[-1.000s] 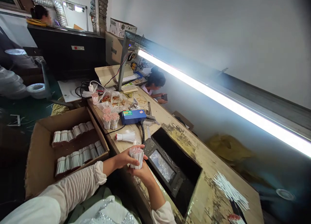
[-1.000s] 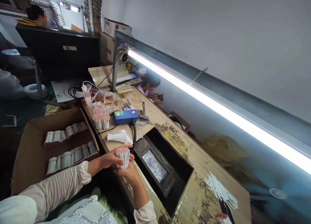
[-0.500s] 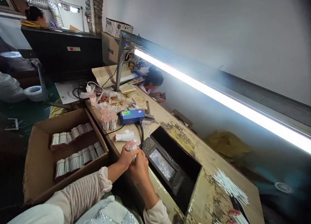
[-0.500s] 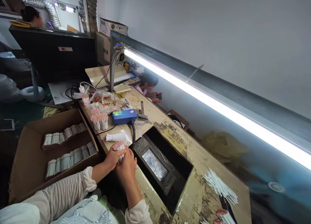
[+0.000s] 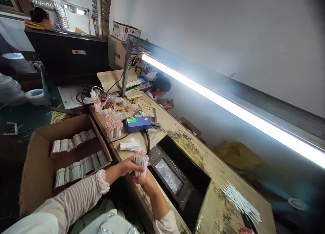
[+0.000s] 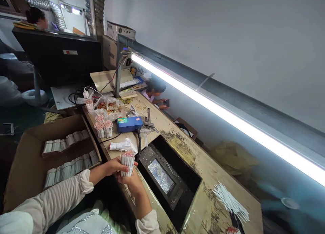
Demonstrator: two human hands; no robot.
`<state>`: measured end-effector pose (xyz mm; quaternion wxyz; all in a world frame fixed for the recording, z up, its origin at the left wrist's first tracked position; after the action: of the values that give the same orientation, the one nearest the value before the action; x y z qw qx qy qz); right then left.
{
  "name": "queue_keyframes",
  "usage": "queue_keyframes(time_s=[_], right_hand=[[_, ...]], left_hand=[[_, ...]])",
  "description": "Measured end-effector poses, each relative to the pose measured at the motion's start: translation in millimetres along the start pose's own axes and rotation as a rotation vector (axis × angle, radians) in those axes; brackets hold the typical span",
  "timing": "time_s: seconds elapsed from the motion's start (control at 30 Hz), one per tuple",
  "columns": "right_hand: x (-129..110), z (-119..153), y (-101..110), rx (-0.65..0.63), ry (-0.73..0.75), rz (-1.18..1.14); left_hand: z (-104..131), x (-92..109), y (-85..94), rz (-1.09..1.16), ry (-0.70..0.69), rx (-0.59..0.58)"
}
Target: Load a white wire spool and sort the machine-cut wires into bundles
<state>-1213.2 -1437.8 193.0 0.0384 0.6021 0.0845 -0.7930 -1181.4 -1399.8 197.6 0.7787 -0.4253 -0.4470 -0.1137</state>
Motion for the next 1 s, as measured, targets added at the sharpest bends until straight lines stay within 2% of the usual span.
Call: queue_keyframes(time_s=[0.07,0.17,0.23,0.37,0.43,0.5,0.57,0.63,0.73,0.83,1.0], right_hand=[[9,-1,-10,-0.082,-0.046,-0.082],[22,-5,-16,-0.158,-0.142,-0.169],[25,-8,-11,-0.183,-0.184,-0.126],[15,-9,14,-0.231,-0.147,0.124],[13,-9,40,-0.075,-0.135,0.183],[17,-7,66,0.201,-0.125,0.126],[24,-3,74,0.387,-0.091,0.045],[30,-7,63,0.408,-0.047,0.052],[26,-14,49,0.412,0.053,0.183],[18,-17,45,0.422,0.154,0.269],[19,-18,44,0.416,0.192,0.353]], left_hand=[[-1,-7,-2.5,0.047,0.053,-0.062],[-5,-15,7.2,0.156,0.011,0.037],[-7,-22,12.2,0.208,-0.007,0.091],[-12,-24,20.2,0.246,-0.024,0.127],[-13,-19,29.1,0.193,-0.049,0.175],[-15,-13,39.8,0.090,-0.096,0.253],[-18,-9,45.5,-0.011,-0.154,0.312],[-23,-7,44.8,-0.079,-0.210,0.327],[-26,-2,40.9,-0.170,-0.320,0.330],[-20,9,40.2,-0.340,-0.440,0.358],[-13,16,40.4,-0.550,-0.530,0.341]])
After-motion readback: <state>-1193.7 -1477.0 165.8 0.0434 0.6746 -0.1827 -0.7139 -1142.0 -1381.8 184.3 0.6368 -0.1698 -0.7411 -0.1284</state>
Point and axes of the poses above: each hand's wrist, its own z-axis away from the middle knuckle, its own y-axis out of the back of the hand, x = y × z, the point moved 10 cm from there along -z, towards the middle knuckle, and after that the axes turned 3 degrees about -x, right-handed, at the moved point
